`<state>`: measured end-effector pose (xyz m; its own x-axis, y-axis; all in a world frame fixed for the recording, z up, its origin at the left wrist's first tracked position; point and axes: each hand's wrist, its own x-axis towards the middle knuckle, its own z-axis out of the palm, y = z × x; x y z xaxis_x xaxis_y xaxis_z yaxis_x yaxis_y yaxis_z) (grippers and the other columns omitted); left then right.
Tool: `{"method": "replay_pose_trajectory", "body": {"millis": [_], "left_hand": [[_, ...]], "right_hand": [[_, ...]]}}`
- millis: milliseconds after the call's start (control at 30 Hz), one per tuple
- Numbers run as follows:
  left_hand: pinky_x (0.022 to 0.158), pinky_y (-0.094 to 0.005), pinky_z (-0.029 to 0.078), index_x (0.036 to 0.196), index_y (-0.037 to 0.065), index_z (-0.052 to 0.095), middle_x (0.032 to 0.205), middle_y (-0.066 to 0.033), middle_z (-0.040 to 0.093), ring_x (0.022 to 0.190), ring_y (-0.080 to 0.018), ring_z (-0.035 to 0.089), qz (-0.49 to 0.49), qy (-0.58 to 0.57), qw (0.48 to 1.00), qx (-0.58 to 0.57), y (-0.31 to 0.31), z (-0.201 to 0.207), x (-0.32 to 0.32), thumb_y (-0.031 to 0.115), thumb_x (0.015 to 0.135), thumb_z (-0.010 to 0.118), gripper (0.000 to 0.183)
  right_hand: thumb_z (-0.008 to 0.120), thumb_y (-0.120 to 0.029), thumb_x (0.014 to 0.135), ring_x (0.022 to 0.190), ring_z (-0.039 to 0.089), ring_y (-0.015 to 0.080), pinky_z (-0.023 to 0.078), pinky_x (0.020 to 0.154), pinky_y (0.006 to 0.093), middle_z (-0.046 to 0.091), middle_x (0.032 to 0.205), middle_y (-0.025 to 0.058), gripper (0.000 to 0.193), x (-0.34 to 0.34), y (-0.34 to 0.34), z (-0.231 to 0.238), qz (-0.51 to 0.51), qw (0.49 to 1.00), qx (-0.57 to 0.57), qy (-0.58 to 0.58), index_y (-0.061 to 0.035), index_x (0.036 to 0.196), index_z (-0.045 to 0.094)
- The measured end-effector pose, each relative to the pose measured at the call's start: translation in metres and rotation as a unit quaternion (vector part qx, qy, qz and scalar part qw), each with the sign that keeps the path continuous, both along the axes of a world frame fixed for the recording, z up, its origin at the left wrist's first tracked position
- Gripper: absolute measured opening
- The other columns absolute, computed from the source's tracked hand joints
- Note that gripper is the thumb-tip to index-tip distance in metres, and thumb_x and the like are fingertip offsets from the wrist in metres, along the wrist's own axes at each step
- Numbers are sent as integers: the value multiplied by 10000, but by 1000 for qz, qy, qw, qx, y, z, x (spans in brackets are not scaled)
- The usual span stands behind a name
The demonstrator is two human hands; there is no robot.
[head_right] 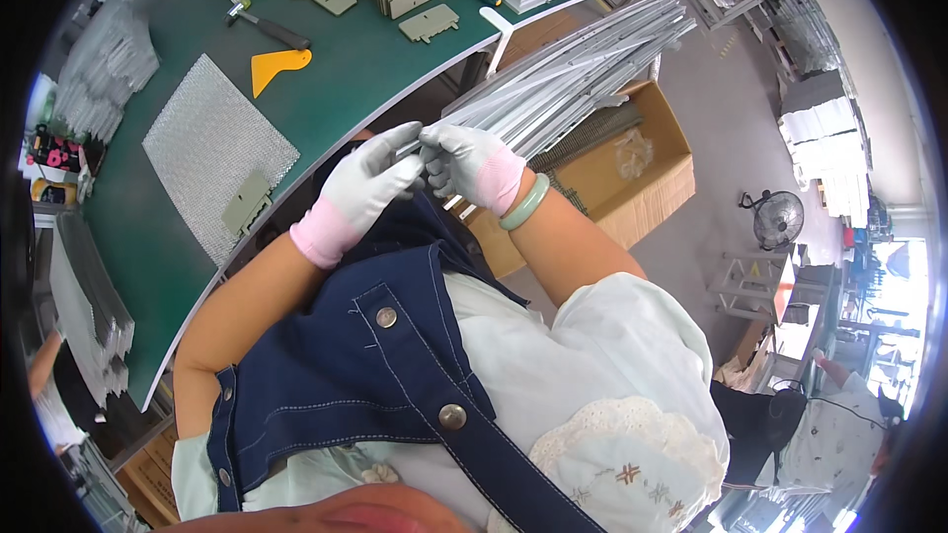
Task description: The person assembles air filters by placing a mesh sheet on a table, inserting a plastic clip, and fitting a frame around it. They then use a handheld stapler to secure the mesh to the frame and stack the finished unit. The process is repeated for multiple units.
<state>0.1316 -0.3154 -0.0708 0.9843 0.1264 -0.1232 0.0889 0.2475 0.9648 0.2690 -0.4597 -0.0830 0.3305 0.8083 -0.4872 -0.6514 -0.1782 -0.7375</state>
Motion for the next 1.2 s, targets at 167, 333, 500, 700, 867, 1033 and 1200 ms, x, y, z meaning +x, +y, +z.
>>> {"method": "replay_pose_trajectory", "body": {"millis": [167, 333, 500, 700, 867, 1033, 1200], "left_hand": [[735, -240, 513, 1245, 26, 583, 986, -47, 663, 797, -91, 631, 43, 96, 994, -7, 0, 4, 23, 195, 957, 632, 337], [616, -238, 516, 1255, 34, 524, 910, -83, 628, 731, -126, 619, 71, 159, 957, -231, 0, -25, 14, 127, 972, 575, 303], [704, -298, 549, 1198, 0, 568, 950, -95, 630, 799, -172, 647, 23, 62, 995, -71, -14, -13, 5, 188, 969, 590, 297], [592, -348, 552, 1037, 3, 635, 845, -132, 706, 686, -210, 682, 36, 10, 992, -118, -20, -10, 42, 214, 926, 562, 250], [489, -346, 544, 1222, 15, 545, 869, -181, 706, 587, -227, 672, 60, 62, 983, -162, -13, -21, 48, 194, 943, 511, 334], [571, -385, 597, 1320, -1, 474, 914, -211, 693, 700, -269, 705, 73, 45, 965, -248, -18, -11, 53, 158, 920, 489, 430], [559, -352, 590, 1223, -53, 508, 834, -191, 687, 667, -259, 702, 78, 51, 990, -107, -2, -19, 29, 117, 895, 430, 377]], "right_hand": [[619, -508, 913, 741, 565, 234, 503, 720, 372, 615, 849, 98, 469, 17, -17, 2, 46, 999, -20, -12, -52, 1025, 620], [670, -478, 884, 902, 627, 268, 516, 833, 407, 642, 993, 133, 504, 110, -37, -87, -262, 957, 64, 107, -81, 1189, 613], [624, -293, 857, 1062, 650, 344, 529, 889, 449, 685, 1128, 151, 378, 176, -45, -55, 27, 567, -500, -654, -110, 1186, 655], [565, -327, 908, 861, 664, 251, 562, 712, 445, 698, 1004, 125, 324, 246, -93, -19, -136, 702, -458, -528, -122, 1133, 678], [718, -278, 766, 926, 688, 271, 534, 818, 375, 729, 967, 98, 277, 296, -123, -62, 34, 418, -411, -809, -174, 1022, 720], [705, -281, 774, 896, 677, 329, 534, 790, 393, 718, 967, 141, 310, 273, -81, 11, -150, 366, -344, -851, -109, 1032, 712], [708, -241, 757, 872, 670, 343, 512, 826, 423, 704, 975, 168, 385, 253, -76, -22, -140, 266, -44, -953, -64, 1098, 687]]}}
